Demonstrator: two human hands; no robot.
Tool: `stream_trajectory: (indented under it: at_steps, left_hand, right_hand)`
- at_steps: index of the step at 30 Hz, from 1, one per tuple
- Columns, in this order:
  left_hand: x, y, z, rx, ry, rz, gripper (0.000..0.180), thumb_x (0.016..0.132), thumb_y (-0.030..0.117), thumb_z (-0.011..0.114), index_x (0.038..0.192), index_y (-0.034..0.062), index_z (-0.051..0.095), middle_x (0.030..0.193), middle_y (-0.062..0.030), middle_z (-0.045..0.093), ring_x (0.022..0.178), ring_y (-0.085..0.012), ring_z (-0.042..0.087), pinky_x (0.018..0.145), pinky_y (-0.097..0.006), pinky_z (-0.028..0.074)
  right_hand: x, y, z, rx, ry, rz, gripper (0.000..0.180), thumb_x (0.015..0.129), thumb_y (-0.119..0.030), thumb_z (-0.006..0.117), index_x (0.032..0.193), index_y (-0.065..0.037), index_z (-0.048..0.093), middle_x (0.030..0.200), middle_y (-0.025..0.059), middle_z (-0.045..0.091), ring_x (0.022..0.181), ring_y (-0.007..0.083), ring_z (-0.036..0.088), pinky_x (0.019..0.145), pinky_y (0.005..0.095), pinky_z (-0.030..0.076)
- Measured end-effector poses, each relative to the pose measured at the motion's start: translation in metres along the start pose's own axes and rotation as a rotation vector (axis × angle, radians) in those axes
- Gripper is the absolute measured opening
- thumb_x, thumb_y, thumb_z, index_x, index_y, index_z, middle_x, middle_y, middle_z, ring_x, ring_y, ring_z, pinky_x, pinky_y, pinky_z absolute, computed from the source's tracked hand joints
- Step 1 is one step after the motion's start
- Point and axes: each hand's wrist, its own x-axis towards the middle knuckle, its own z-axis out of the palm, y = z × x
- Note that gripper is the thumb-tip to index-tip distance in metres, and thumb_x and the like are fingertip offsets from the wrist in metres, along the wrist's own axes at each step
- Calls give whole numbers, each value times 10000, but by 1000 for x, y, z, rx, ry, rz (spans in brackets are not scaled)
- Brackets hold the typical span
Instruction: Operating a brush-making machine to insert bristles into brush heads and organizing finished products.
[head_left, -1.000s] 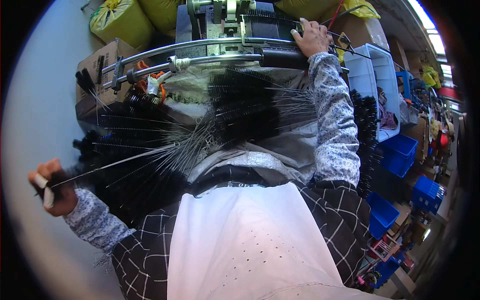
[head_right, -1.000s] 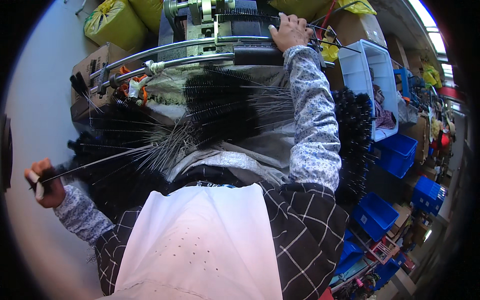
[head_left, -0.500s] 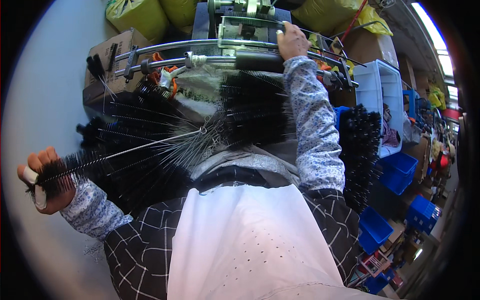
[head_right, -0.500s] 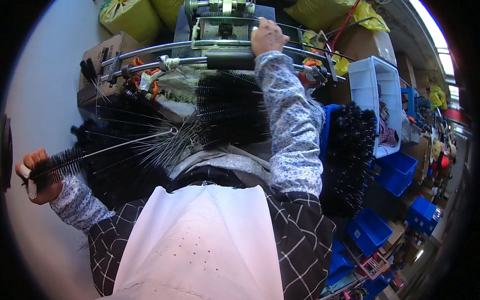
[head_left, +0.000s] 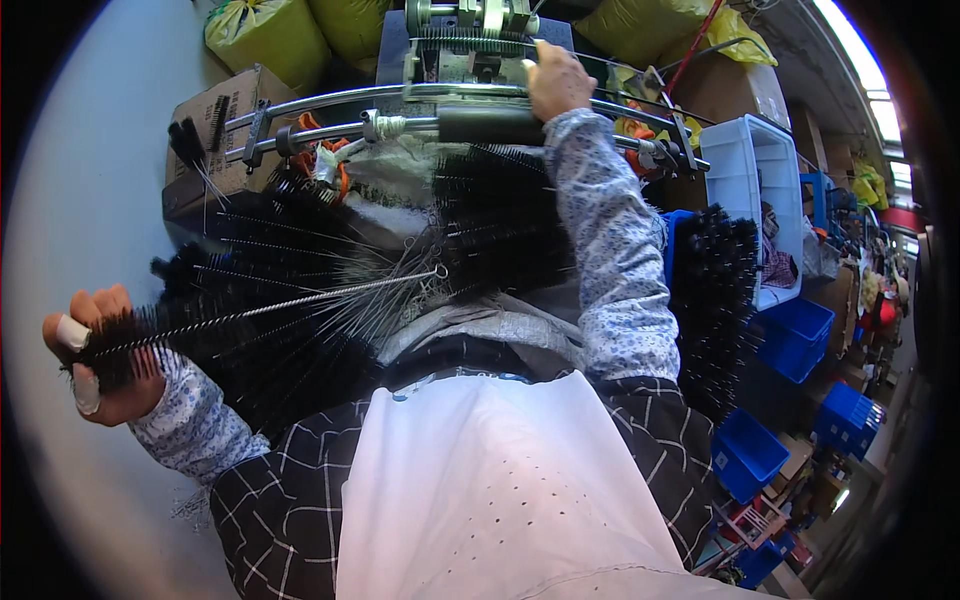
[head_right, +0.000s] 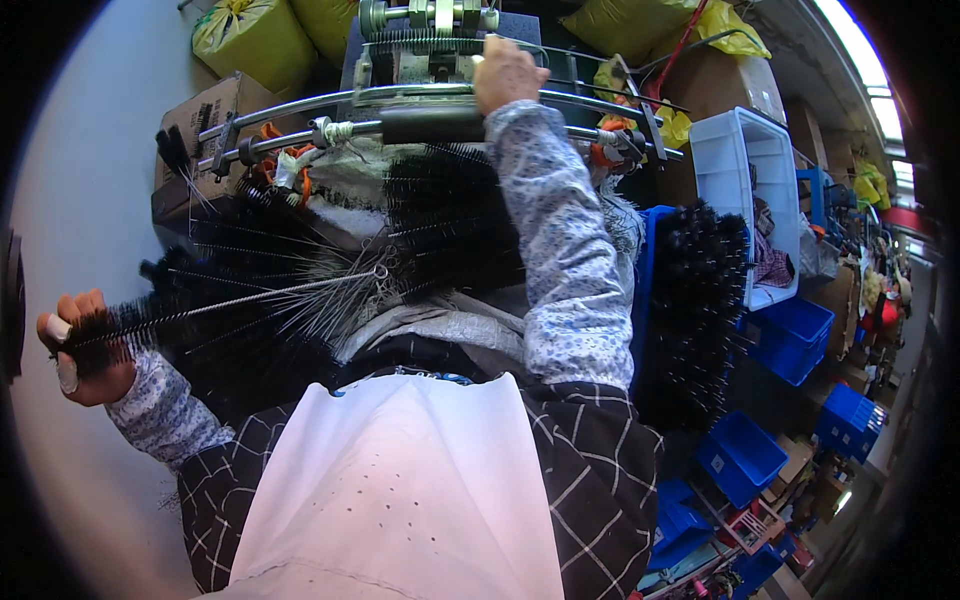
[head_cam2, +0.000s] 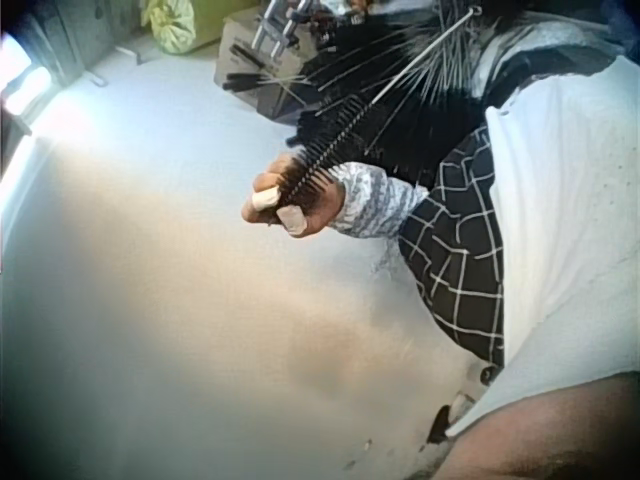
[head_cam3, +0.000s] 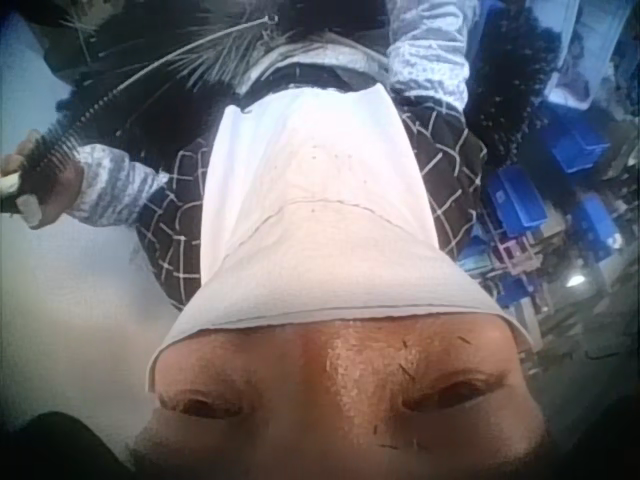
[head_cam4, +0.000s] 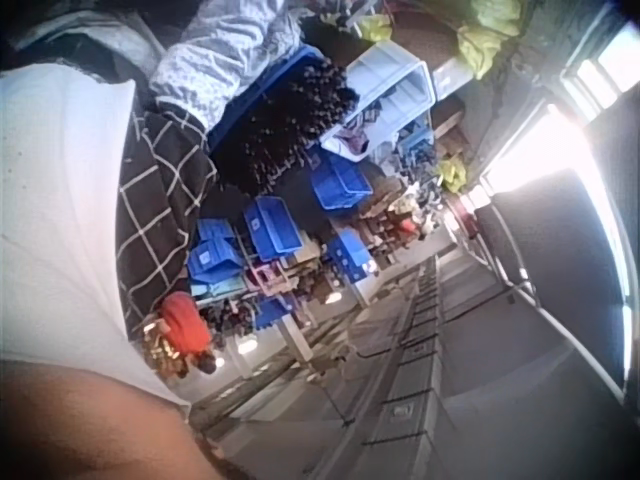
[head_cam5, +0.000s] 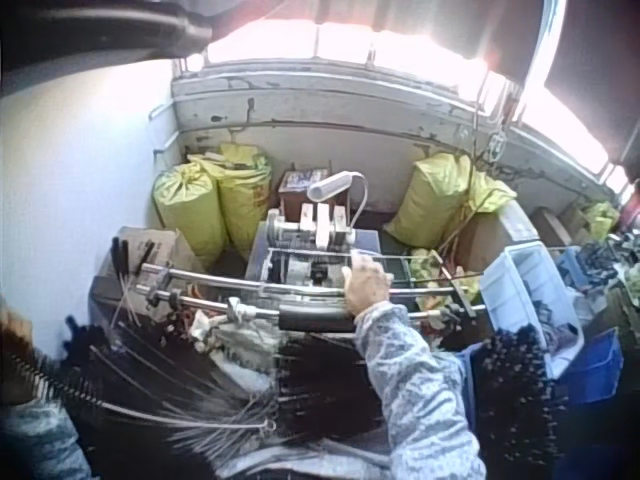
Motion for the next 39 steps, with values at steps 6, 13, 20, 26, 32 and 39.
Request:
stream_trajectory:
  at_steps: [6, 13, 20, 26, 32, 39]
  left_hand:
    - [-10, 18, -21, 139, 11, 20, 207, 672, 138, 476, 810, 18, 380, 654, -78, 322, 569, -143, 288, 530, -299, 243]
    - [-6, 19, -12, 210, -87, -203, 198, 768, 161, 475, 900, 31, 403, 795, -118, 391, 723, -214, 414, 631, -337, 374]
    - [13, -9, 24, 477, -378, -363, 330, 712, 72, 427, 1035, 13, 393, 833, -97, 448, 728, -133, 453, 629, -223, 396]
    - [26, -79, 92, 223, -455, -396, 234, 758, -2, 508, 978, 27, 434, 819, -46, 478, 731, -100, 517, 620, -242, 507]
    - [11, -92, 104, 459, -576, -331, 231, 750, 44, 553, 935, 42, 415, 895, -69, 485, 764, -124, 529, 690, -235, 446]
    - [-22, -14, 7, 1545, -898, -496, 585, 564, 147, 698, 1053, 20, 403, 963, -124, 500, 858, -306, 503, 761, -356, 401]
  right_hand:
    - [8, 90, -6, -70, 23, -47, 366, 779, -278, 496, 1110, -123, 481, 1048, 97, 531, 967, 267, 508, 802, 424, 397]
    - [54, 164, -27, -205, -21, 48, 328, 818, -339, 435, 1078, -156, 518, 1045, 135, 529, 933, 325, 506, 800, 395, 399]
    - [29, 166, -93, 199, -339, -105, 275, 819, -268, 500, 1006, -77, 563, 901, 72, 601, 835, 136, 558, 744, 255, 419]
    - [-37, 57, -151, 473, -883, -235, 406, 822, -256, 509, 1163, -47, 441, 1009, 99, 544, 909, 187, 525, 804, 284, 424]
    - [-98, -66, -110, 900, -694, -573, 360, 821, -262, 501, 1093, -31, 454, 950, 171, 554, 881, 259, 543, 763, 349, 428]
    - [-22, 45, -54, -123, 187, -321, 271, 755, -214, 551, 1020, -158, 561, 804, 42, 574, 755, 219, 517, 690, 338, 411]
